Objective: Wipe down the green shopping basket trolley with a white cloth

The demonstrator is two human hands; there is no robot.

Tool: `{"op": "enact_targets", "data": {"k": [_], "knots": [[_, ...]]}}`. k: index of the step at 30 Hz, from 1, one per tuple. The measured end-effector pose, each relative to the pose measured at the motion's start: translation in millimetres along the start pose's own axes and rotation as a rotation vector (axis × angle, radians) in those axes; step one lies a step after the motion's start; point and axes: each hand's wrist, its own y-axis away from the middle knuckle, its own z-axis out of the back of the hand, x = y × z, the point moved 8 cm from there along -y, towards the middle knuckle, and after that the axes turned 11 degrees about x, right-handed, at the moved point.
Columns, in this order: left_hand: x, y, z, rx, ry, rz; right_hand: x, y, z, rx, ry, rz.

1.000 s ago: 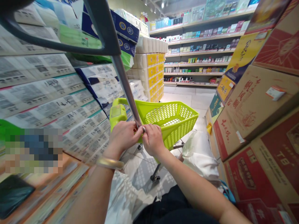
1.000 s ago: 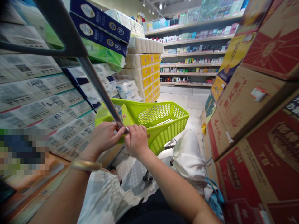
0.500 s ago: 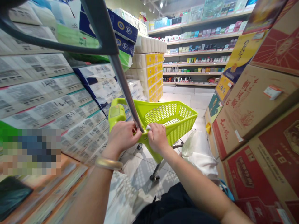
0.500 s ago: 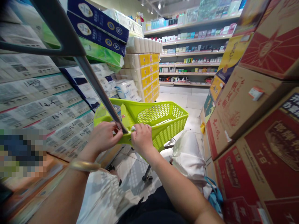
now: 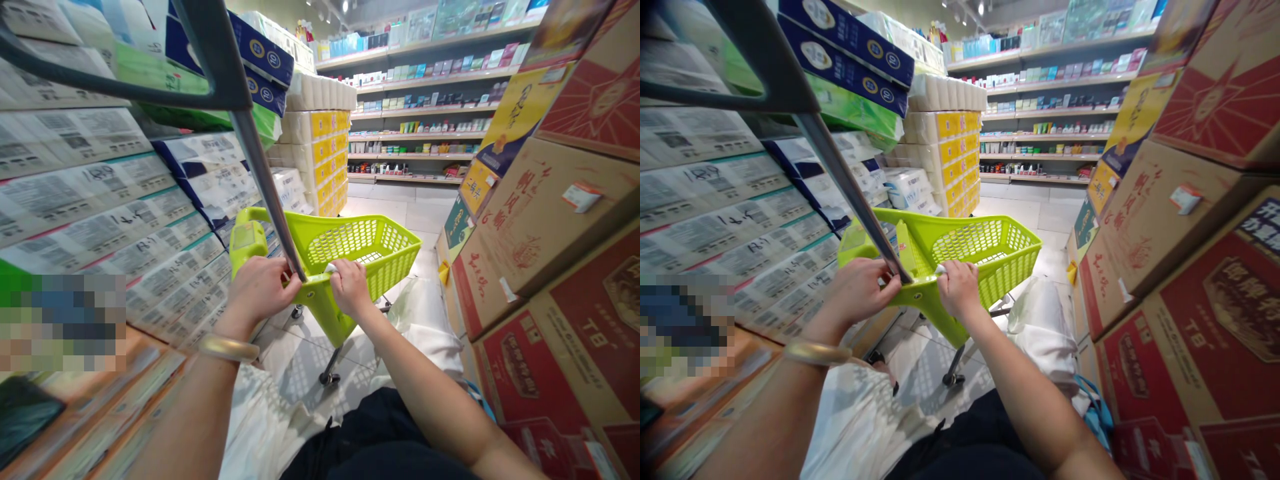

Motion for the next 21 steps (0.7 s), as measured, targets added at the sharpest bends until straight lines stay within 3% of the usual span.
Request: {"op": "enact_targets", "data": {"k": [4,8,11,15,21], "knots": [[-1.0,0.3,-0.2,-0.006,-0.036,-0.004,16.0,-0.6,-1.5,0.012,0.009,-0.008],[-0.2,0.5,-0.2,-0.011,-0.042,0.001,55.7,1.5,-6.1,0.053,0.003,0.120],[0.5,0.5,-0.3,-0.001,-0.015,0.003,67.9,3.9,-7.0,0.064,-0.018,0.181],[2.4,0.6,-0.2,0.007,-0.010,0.021,47.7,2.9,-5.1,0.063,-0.025,0.166],[2.8,0.1,-0.8,0.020,0.016,0.013,-22.5,-6.8,3.3,0.022,0.035,-0.062]]}}
